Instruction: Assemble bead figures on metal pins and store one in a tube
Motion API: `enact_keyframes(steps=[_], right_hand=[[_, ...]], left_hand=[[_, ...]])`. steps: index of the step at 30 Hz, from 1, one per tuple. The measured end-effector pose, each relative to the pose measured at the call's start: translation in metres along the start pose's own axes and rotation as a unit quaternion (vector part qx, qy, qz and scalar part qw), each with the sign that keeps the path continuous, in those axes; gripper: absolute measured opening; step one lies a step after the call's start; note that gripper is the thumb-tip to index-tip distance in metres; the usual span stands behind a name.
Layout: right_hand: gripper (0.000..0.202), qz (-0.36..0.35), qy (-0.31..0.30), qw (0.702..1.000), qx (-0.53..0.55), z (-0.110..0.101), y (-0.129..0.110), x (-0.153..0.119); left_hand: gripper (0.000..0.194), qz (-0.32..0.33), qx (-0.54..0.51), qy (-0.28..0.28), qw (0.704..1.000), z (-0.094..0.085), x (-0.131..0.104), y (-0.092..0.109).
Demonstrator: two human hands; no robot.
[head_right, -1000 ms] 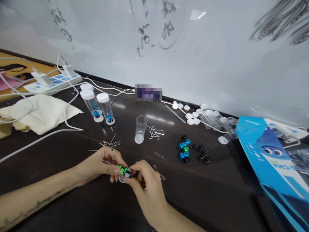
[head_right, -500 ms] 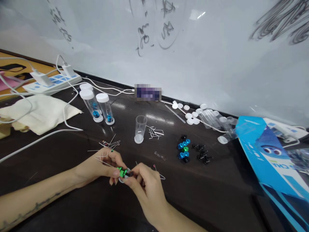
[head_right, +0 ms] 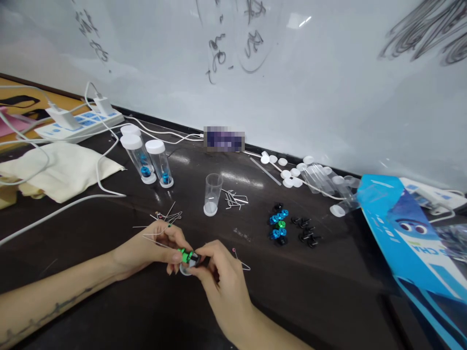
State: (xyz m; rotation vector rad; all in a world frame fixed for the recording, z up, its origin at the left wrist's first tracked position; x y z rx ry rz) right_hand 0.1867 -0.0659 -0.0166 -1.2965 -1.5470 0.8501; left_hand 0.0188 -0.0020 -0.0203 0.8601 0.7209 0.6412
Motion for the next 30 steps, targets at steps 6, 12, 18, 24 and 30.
enact_keyframes(steps=[6,12,18,24,30], right_hand=[[0.020,0.013,-0.033,0.999,0.002,0.0006,-0.0006,0.0006],[0.008,-0.019,0.008,1.000,0.002,-0.0001,-0.0008,-0.0003],[0.023,0.003,-0.027,1.000,-0.013,-0.0004,-0.0011,0.0008],[0.018,0.002,-0.001,1.000,-0.019,-0.0002,-0.0023,0.0010],[0.044,-0.009,-0.037,0.999,-0.032,-0.0024,-0.0061,0.0014]], left_hand=[[0.012,-0.008,-0.004,-0.010,1.000,0.0012,-0.0005,-0.0009],[0.014,-0.002,0.005,0.005,1.000,0.0006,0.0007,-0.0001],[0.012,-0.013,-0.005,-0.004,1.000,0.0019,-0.0005,-0.0004],[0.014,-0.009,0.011,0.010,1.000,-0.0003,0.0002,-0.0002],[0.014,-0.014,0.002,0.001,1.000,0.0032,-0.0011,-0.0022]])
Point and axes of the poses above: each hand's wrist, its own x-axis towards the middle knuckle, its own z-axis out of the palm, y = z × x, the point moved 3 cm from there along x, towards the middle knuckle, and after that the axes turned 8 degrees about y, right-handed, at the moved point
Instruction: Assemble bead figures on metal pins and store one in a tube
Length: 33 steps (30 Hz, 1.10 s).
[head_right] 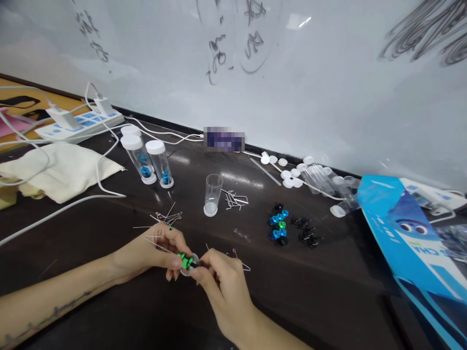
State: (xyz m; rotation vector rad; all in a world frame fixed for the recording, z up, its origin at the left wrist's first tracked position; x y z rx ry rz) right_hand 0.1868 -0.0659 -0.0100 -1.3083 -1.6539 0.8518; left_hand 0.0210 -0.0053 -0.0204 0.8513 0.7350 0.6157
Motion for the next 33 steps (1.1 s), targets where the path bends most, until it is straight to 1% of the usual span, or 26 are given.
enact_keyframes(steps=[4,6,9,11,15,17,19,23,25,28,30,33], right_hand=[[0.045,-0.002,0.003,1.000,0.006,-0.0006,0.0016,-0.0008],[0.039,0.001,0.017,1.000,0.016,-0.0007,0.0021,-0.0016],[0.023,0.027,0.038,0.999,0.023,-0.0006,0.0029,-0.0036],[0.019,0.036,0.041,0.998,0.019,-0.0001,0.0027,-0.0051],[0.014,0.017,0.040,0.999,0.009,0.0001,0.0015,-0.0051],[0.018,0.021,0.029,0.999,0.009,0.0002,0.0021,-0.0038],[0.026,0.027,0.020,0.999,0.004,0.0001,0.0024,-0.0024],[0.040,0.012,0.016,1.000,-0.007,-0.0005,0.0003,-0.0014],[0.040,0.011,0.020,1.000,0.008,-0.0006,0.0000,-0.0021],[0.032,0.020,0.045,0.998,0.035,-0.0015,0.0012,-0.0041],[0.033,0.017,0.055,0.998,0.036,-0.0020,0.0019,-0.0055],[0.036,0.004,0.052,0.998,0.026,-0.0021,0.0022,-0.0065]], left_hand=[[0.015,0.001,-0.005,0.003,1.000,0.0001,-0.0003,0.0010],[0.015,0.007,-0.006,0.008,1.000,-0.0007,0.0000,0.0025],[0.015,0.025,-0.011,0.016,1.000,-0.0021,0.0008,0.0047],[0.015,0.029,-0.013,0.019,0.999,-0.0026,0.0014,0.0050],[0.015,0.024,-0.007,0.016,1.000,-0.0024,0.0020,0.0031],[0.015,0.024,-0.003,0.011,1.000,-0.0020,0.0019,0.0025],[0.014,0.021,-0.003,0.007,1.000,-0.0015,0.0015,0.0022],[0.013,0.015,-0.012,0.004,1.000,-0.0006,0.0006,0.0030],[0.014,0.019,-0.012,0.008,1.000,-0.0008,0.0007,0.0038],[0.016,0.028,-0.012,0.019,0.999,-0.0019,0.0015,0.0047],[0.016,0.032,-0.013,0.022,0.999,-0.0025,0.0021,0.0049],[0.016,0.032,-0.015,0.023,0.999,-0.0026,0.0026,0.0048]])
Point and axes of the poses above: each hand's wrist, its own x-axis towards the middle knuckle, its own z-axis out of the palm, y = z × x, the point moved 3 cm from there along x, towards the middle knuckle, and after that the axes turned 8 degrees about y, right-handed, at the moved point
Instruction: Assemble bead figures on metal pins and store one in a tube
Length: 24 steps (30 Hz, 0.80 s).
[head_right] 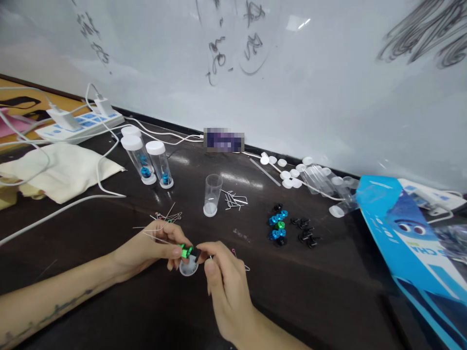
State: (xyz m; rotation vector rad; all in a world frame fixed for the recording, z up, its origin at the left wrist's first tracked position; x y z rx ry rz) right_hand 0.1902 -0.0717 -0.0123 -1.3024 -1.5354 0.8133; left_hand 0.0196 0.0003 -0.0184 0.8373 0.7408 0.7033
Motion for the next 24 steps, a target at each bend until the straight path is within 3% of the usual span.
enact_keyframes(steps=[24], right_hand=[[0.036,-0.018,0.005,1.000,0.009,-0.0004,-0.0032,0.0008]], left_hand=[[0.013,0.003,-0.001,-0.006,1.000,-0.0008,-0.0014,-0.0015]])
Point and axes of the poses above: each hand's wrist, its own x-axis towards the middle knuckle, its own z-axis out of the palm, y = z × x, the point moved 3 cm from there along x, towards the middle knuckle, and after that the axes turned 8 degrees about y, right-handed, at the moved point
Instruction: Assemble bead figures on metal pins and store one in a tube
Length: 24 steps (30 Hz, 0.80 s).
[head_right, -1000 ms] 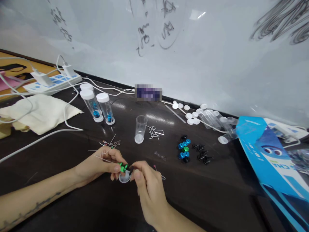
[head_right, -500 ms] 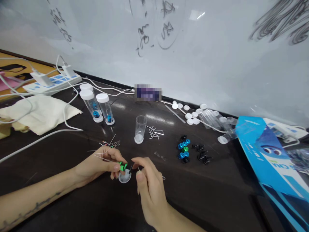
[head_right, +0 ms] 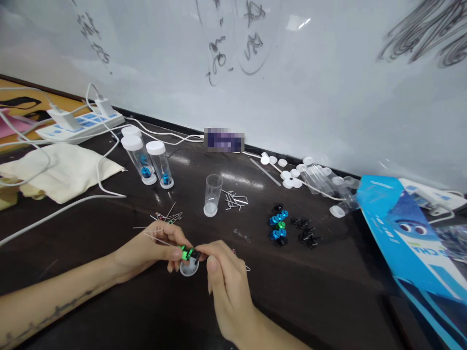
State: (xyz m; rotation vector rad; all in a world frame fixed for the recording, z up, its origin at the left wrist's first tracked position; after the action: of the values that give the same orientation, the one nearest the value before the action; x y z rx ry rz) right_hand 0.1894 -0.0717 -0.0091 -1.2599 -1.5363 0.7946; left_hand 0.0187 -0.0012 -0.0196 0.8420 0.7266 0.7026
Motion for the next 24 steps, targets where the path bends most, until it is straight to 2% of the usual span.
enact_keyframes(steps=[6,11,17,24], right_hand=[[0.034,0.038,0.005,0.999,0.003,0.0003,0.0035,-0.0010],[0.035,0.018,-0.001,1.000,0.004,0.0007,0.0031,0.0005],[0.033,0.037,-0.001,0.999,-0.001,0.0007,0.0048,-0.0003],[0.033,0.025,-0.008,1.000,0.003,0.0006,0.0045,-0.0002]], left_hand=[[0.013,0.004,-0.002,0.000,1.000,-0.0002,0.0011,0.0005],[0.013,0.004,-0.003,0.003,1.000,0.0003,0.0017,0.0012],[0.012,0.011,-0.003,-0.003,1.000,-0.0008,0.0011,0.0003],[0.012,0.010,-0.004,-0.004,1.000,0.0000,0.0007,0.0007]])
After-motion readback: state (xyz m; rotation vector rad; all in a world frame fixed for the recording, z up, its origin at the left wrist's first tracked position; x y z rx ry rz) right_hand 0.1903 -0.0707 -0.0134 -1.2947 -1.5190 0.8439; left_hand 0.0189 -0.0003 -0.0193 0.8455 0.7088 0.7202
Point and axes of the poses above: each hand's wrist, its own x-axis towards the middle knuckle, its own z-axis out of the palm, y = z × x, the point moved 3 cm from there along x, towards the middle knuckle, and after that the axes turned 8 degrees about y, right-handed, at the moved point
